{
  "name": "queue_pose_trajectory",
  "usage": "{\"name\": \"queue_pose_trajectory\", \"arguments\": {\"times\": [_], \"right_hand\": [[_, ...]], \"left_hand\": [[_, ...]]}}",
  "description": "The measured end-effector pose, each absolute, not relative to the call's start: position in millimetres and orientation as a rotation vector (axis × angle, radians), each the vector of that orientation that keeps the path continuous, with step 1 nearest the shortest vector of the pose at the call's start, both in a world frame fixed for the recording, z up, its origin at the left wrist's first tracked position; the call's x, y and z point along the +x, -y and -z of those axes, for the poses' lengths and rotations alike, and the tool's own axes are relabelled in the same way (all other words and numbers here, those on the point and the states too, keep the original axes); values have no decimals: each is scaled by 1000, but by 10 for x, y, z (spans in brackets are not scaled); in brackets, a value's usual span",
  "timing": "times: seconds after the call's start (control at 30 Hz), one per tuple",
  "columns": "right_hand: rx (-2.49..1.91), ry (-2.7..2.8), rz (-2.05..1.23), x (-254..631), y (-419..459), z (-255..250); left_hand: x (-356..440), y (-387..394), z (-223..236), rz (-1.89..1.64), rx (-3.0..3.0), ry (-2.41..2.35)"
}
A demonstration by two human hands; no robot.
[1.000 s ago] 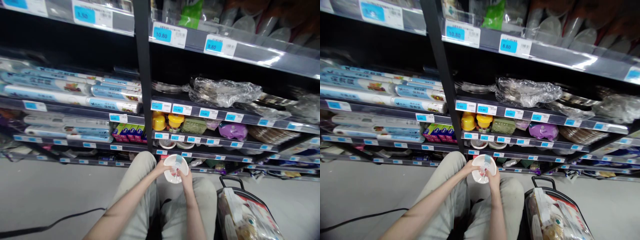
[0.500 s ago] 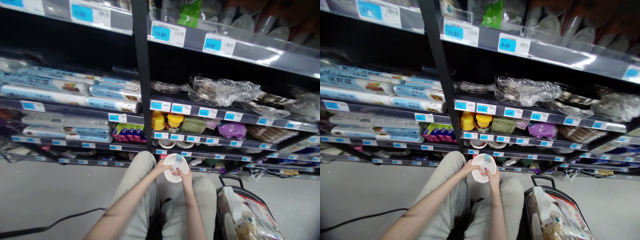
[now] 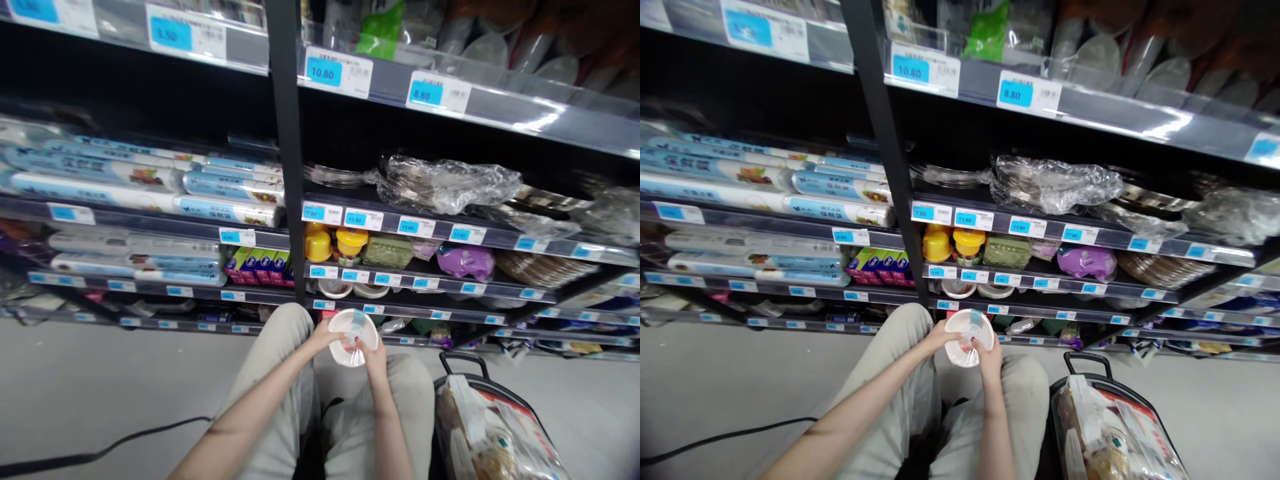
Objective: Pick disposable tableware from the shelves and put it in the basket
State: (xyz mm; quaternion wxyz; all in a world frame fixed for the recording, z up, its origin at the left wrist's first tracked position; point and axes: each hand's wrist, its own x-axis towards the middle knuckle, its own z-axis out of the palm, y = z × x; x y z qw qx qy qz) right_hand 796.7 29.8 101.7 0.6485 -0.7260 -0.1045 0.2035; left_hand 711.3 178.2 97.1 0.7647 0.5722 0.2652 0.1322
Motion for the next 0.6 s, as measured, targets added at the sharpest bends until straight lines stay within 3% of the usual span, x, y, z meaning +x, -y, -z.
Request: {"name": "queue_pose_trajectory", "arguments": {"times": [0.17, 0.43, 0.6], "right_hand": [[-1685, 247, -432, 7937, -294, -1047], [-2118, 624, 218, 7770, -299, -1134], [-2009, 1098, 90, 7583, -308, -1280]], "left_hand": [[7120, -1769, -964, -272, 1221, -631], [7046, -1460, -1094, -64, 912, -488], [7070, -1554, -1085, -98, 735, -533]]}}
